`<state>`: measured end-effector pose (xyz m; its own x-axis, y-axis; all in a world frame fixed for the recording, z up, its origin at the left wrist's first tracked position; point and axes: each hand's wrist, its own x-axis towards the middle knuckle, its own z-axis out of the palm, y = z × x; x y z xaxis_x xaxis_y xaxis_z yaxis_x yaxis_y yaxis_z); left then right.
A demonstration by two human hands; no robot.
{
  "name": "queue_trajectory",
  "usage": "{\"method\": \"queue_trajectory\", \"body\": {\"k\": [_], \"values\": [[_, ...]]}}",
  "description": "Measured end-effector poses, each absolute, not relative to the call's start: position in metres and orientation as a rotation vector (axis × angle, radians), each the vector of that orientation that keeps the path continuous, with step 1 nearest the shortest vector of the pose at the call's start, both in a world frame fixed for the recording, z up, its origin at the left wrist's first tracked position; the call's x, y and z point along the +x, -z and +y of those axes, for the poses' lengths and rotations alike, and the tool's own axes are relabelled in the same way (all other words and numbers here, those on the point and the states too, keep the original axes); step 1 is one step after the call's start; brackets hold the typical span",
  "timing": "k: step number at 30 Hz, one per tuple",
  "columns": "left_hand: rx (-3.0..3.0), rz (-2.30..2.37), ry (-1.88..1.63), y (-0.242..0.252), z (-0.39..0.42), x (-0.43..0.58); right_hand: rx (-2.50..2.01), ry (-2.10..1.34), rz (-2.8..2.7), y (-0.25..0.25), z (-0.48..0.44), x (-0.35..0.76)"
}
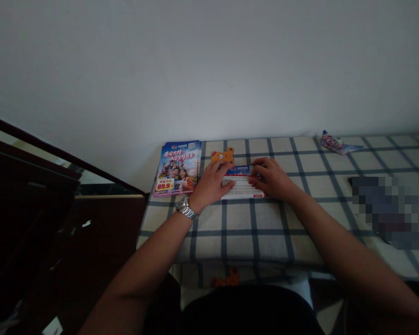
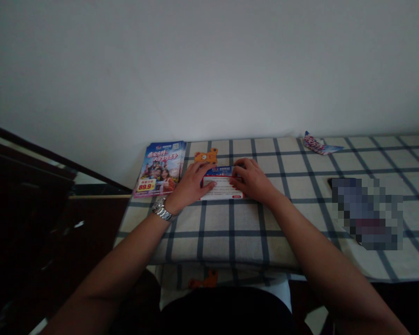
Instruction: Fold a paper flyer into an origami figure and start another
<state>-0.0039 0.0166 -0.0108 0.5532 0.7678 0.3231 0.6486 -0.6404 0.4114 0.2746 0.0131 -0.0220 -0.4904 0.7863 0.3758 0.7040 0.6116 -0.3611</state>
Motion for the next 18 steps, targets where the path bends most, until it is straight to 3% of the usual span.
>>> {"method": "queue_trajectory", "body": {"k": [18], "values": [[2.6, 1.29, -0.642, 0.0065, 0.0101, -0.0056, -1.199, -0.244, -2.33, 0.0187, 0.0126, 0.274]]}}
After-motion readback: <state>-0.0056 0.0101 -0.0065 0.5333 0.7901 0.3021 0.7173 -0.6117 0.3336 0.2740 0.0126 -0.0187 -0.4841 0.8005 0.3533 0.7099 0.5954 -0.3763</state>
